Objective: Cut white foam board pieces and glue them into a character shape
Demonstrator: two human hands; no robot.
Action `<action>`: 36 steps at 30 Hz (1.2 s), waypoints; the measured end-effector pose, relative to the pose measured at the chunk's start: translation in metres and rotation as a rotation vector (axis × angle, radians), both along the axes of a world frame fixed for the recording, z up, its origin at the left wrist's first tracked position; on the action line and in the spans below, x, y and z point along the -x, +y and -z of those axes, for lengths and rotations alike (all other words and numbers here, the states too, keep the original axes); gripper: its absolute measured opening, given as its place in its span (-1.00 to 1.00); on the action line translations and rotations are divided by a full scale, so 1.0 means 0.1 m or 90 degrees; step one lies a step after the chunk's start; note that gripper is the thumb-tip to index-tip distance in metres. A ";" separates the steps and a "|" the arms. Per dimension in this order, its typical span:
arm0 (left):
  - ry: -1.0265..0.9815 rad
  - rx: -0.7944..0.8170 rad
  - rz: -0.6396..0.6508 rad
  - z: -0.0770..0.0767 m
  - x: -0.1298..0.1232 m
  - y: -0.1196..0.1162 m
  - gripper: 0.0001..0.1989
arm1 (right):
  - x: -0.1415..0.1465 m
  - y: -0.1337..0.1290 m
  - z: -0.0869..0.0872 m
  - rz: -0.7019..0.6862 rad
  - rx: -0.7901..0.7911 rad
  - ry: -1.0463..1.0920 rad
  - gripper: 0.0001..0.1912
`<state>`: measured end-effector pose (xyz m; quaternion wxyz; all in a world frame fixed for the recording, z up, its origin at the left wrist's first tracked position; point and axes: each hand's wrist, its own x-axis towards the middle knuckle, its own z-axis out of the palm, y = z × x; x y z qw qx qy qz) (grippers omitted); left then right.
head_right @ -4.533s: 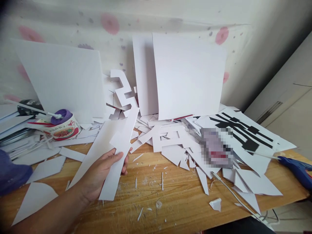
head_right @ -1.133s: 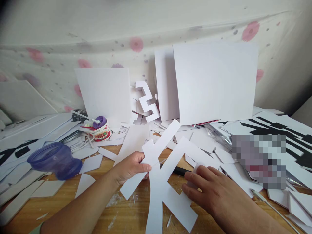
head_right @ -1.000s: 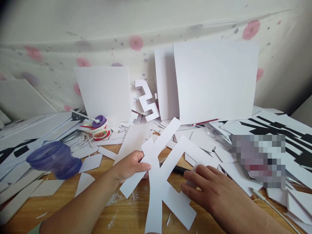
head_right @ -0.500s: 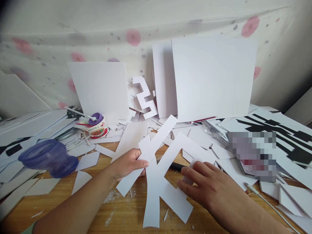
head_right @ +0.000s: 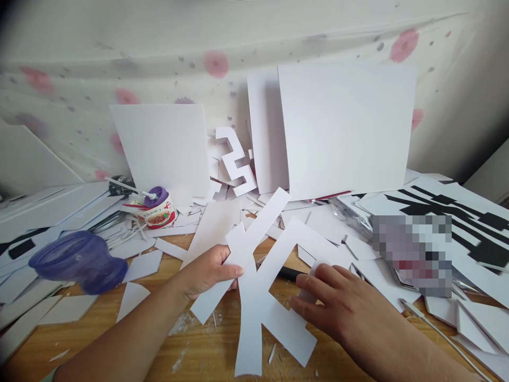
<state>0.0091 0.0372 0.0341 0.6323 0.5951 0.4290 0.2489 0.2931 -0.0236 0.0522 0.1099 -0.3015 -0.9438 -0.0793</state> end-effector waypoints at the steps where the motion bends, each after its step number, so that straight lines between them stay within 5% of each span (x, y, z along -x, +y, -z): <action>1: 0.001 -0.001 0.001 0.00 0.00 0.00 -0.84 | 0.00 0.00 0.00 0.003 0.003 -0.001 -0.48; 13: 0.013 -0.032 0.004 0.00 -0.02 0.00 -0.88 | -0.01 0.01 -0.02 0.006 0.006 -0.017 -0.58; 36: -0.006 -0.017 0.002 -0.01 -0.01 -0.01 -0.87 | -0.05 0.02 -0.01 0.006 -0.055 -0.003 -0.49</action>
